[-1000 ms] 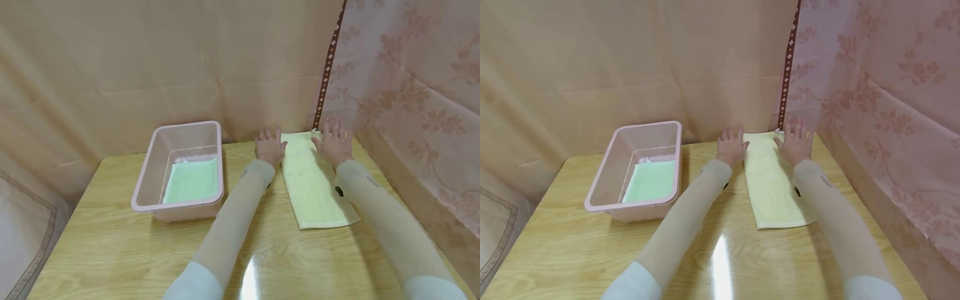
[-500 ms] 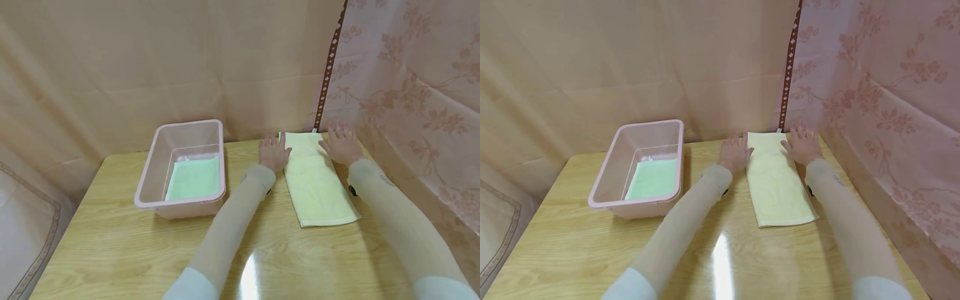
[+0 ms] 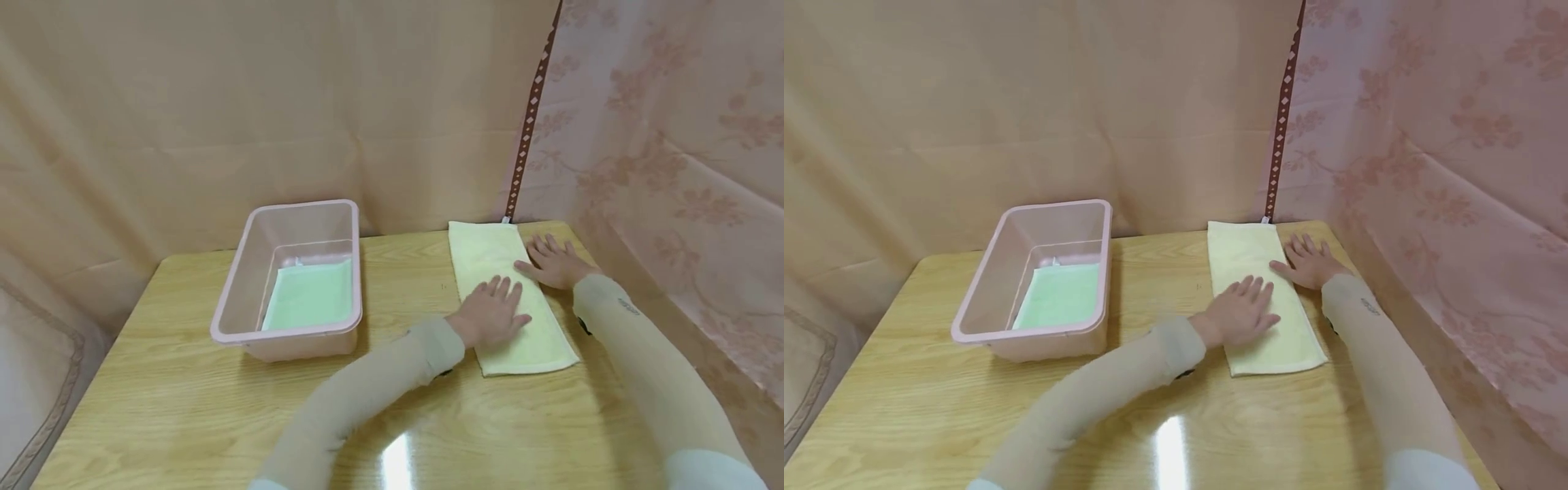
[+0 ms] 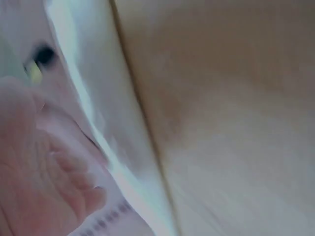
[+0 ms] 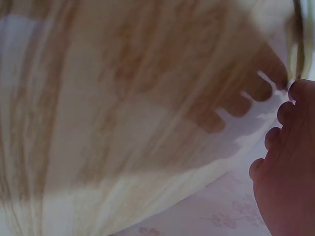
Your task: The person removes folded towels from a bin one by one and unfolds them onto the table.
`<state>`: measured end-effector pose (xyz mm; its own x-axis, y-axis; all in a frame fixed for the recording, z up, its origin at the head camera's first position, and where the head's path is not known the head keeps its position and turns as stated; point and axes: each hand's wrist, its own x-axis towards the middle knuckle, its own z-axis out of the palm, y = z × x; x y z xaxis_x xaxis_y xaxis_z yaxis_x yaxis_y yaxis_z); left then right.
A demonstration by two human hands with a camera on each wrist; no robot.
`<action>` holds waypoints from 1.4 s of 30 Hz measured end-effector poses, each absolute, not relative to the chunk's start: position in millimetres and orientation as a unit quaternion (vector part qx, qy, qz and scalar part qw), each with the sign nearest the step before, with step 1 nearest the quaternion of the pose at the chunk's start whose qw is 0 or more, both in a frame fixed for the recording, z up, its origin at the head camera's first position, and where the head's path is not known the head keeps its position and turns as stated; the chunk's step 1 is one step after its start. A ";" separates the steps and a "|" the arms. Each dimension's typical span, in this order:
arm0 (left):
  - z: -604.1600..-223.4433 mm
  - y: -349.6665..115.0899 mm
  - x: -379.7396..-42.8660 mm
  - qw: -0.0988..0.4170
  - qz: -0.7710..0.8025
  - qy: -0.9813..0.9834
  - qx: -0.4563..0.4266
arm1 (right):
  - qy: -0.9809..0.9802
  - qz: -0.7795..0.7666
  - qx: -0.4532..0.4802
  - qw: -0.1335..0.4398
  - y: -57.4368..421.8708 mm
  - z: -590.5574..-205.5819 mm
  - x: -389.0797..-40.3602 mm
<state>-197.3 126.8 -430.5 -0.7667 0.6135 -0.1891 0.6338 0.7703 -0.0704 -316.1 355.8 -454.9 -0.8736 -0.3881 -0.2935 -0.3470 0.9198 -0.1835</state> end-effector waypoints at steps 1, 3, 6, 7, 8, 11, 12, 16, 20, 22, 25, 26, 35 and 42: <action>-429.4 132.0 -187.3 0.097 -0.059 0.929 0.353 | 0.966 -0.062 -0.188 0.167 357.1 -456.7 -315.6; -428.1 141.2 -170.1 0.126 -0.060 0.912 0.385 | 0.966 -0.060 -0.184 0.171 359.8 -459.6 -315.2; -428.7 151.2 -153.8 0.150 -0.084 0.895 0.412 | 0.965 -0.062 -0.182 0.176 359.7 -461.3 -315.1; -429.9 153.7 -150.7 0.154 -0.094 0.891 0.416 | 0.965 -0.062 -0.181 0.177 358.8 -461.9 -315.1; -431.5 155.4 -148.5 0.153 -0.106 0.889 0.418 | 0.965 -0.063 -0.181 0.176 357.7 -462.2 -315.2; -436.6 158.4 -145.8 0.156 -0.133 0.884 0.419 | 0.965 -0.068 -0.180 0.176 353.9 -462.7 -315.3; -438.4 158.8 -145.3 0.159 -0.138 0.884 0.418 | 0.966 -0.066 -0.177 0.176 353.2 -463.0 -315.6; -444.3 158.7 -144.2 0.163 -0.157 0.880 0.418 | 0.967 -0.075 -0.174 0.171 349.3 -461.6 -317.0; -447.3 157.6 -141.6 0.163 -0.170 0.872 0.429 | 0.968 -0.080 -0.170 0.166 345.6 -458.7 -320.2; -448.4 156.6 -140.3 0.161 -0.179 0.868 0.434 | 0.969 -0.085 -0.169 0.161 341.7 -456.7 -322.3; -450.4 154.8 -138.5 0.159 -0.185 0.867 0.435 | 0.970 -0.084 -0.169 0.154 333.7 -454.0 -325.3; -450.7 154.2 -137.8 0.160 -0.187 0.867 0.433 | 0.970 -0.088 -0.170 0.152 330.8 -453.2 -326.0; -450.7 151.7 -126.8 0.174 -0.198 0.864 0.430 | 0.970 -0.095 -0.150 0.165 324.5 -458.2 -335.7; -449.1 148.8 -129.2 0.167 -0.206 0.864 0.427 | 0.971 -0.103 -0.158 0.146 320.8 -452.3 -345.3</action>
